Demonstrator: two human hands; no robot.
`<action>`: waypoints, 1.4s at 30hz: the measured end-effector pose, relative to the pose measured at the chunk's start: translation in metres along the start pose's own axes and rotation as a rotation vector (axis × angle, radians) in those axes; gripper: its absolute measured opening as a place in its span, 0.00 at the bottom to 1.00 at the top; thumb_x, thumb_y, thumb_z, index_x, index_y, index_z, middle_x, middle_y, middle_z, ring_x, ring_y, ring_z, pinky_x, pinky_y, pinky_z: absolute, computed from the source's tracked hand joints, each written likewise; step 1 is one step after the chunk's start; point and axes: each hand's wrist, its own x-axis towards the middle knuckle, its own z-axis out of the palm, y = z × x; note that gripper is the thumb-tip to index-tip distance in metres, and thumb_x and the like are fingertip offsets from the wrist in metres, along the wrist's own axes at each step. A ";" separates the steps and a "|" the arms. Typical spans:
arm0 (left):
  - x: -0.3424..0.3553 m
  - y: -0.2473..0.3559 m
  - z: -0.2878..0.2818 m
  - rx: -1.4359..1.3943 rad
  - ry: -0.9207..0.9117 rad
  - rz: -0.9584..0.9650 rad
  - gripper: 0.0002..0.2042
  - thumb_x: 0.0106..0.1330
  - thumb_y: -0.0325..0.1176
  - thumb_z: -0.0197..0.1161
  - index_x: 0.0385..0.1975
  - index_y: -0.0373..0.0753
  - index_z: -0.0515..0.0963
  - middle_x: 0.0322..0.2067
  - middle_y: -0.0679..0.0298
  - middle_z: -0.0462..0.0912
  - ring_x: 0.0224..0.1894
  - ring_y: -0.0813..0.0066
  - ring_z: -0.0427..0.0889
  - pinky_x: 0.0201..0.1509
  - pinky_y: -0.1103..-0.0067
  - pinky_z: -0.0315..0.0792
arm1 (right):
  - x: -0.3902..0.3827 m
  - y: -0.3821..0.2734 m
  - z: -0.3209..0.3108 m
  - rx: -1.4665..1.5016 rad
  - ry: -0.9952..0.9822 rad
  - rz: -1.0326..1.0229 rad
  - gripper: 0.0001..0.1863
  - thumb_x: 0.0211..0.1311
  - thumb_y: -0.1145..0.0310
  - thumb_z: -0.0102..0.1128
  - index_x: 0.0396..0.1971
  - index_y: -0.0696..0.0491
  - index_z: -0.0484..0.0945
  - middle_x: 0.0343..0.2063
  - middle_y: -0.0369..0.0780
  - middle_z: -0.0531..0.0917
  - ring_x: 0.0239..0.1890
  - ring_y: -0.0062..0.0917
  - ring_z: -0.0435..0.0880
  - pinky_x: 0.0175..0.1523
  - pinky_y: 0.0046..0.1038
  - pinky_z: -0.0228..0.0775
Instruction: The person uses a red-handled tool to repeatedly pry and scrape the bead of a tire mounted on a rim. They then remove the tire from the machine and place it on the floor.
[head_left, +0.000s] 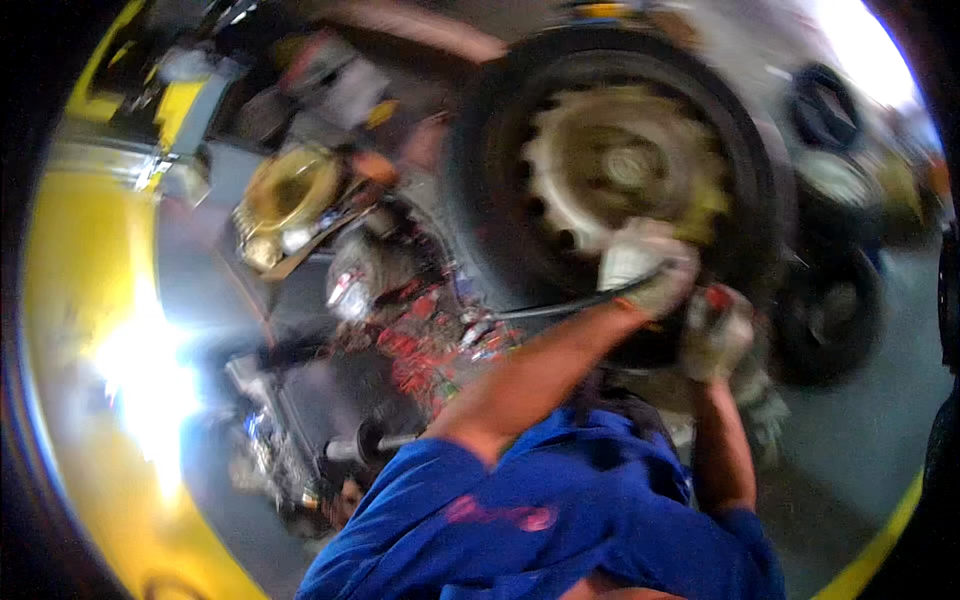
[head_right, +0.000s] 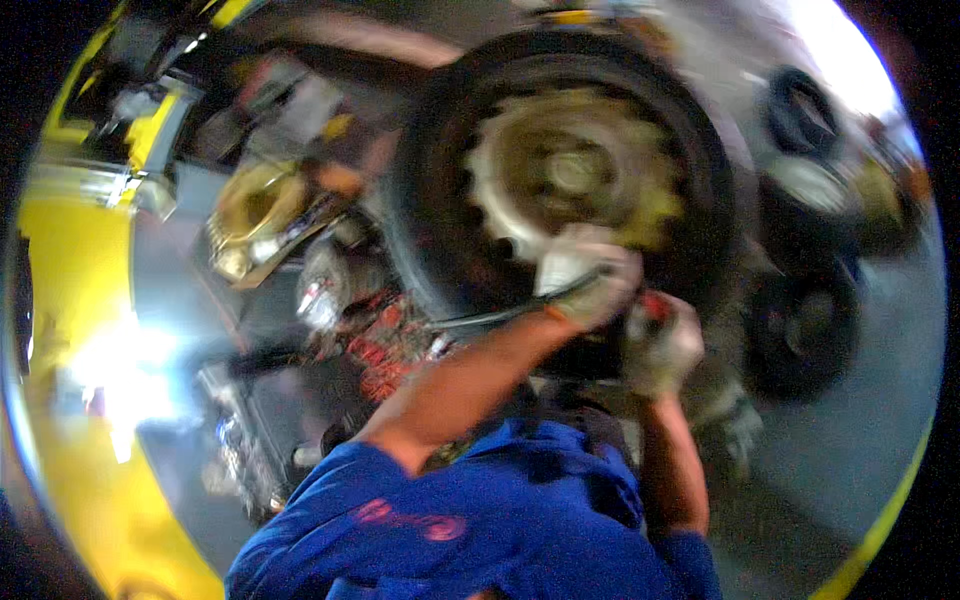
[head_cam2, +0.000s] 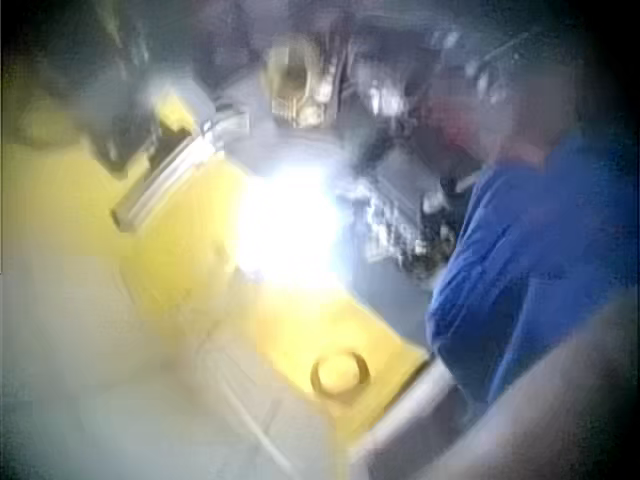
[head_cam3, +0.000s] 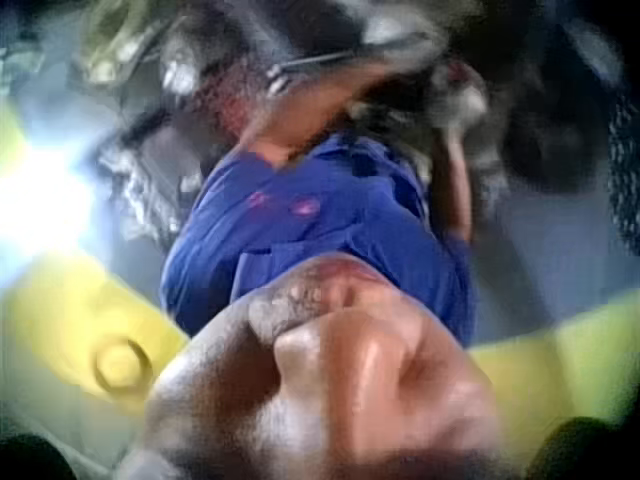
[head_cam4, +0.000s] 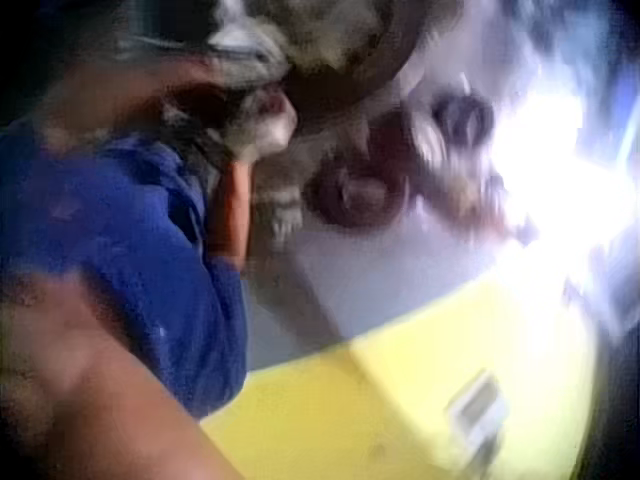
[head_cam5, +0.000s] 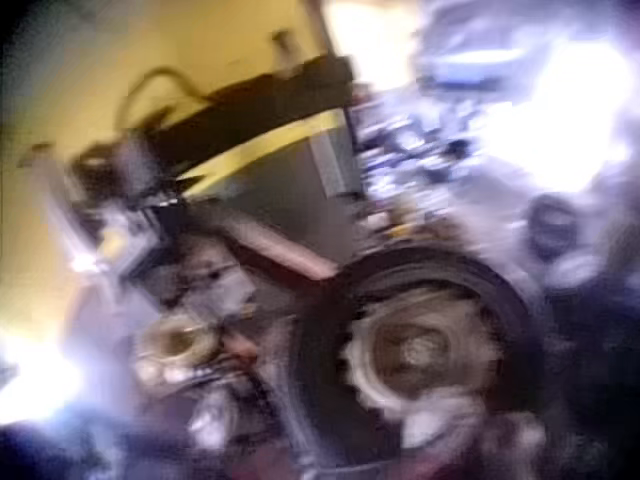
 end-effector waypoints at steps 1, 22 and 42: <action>-0.001 -0.005 0.003 -0.055 0.004 0.103 0.05 0.58 0.35 0.64 0.21 0.48 0.77 0.23 0.64 0.79 0.26 0.61 0.80 0.32 0.65 0.77 | -0.001 0.015 0.000 0.029 -0.050 -0.084 0.13 0.58 0.63 0.72 0.40 0.52 0.83 0.34 0.43 0.86 0.34 0.38 0.87 0.41 0.36 0.80; 0.008 0.009 -0.003 0.345 -0.132 -0.078 0.20 0.71 0.41 0.55 0.23 0.34 0.85 0.34 0.50 0.83 0.42 0.48 0.81 0.52 0.59 0.73 | 0.012 -0.015 -0.010 0.067 0.174 -0.216 0.12 0.60 0.63 0.68 0.36 0.53 0.77 0.28 0.44 0.82 0.32 0.42 0.84 0.35 0.41 0.78; -0.001 -0.025 0.012 0.490 -0.195 0.162 0.11 0.66 0.38 0.57 0.26 0.43 0.83 0.30 0.52 0.82 0.38 0.49 0.81 0.45 0.58 0.73 | 0.008 -0.017 -0.011 0.048 0.116 -0.235 0.13 0.56 0.66 0.71 0.38 0.54 0.78 0.30 0.44 0.83 0.34 0.42 0.85 0.37 0.41 0.78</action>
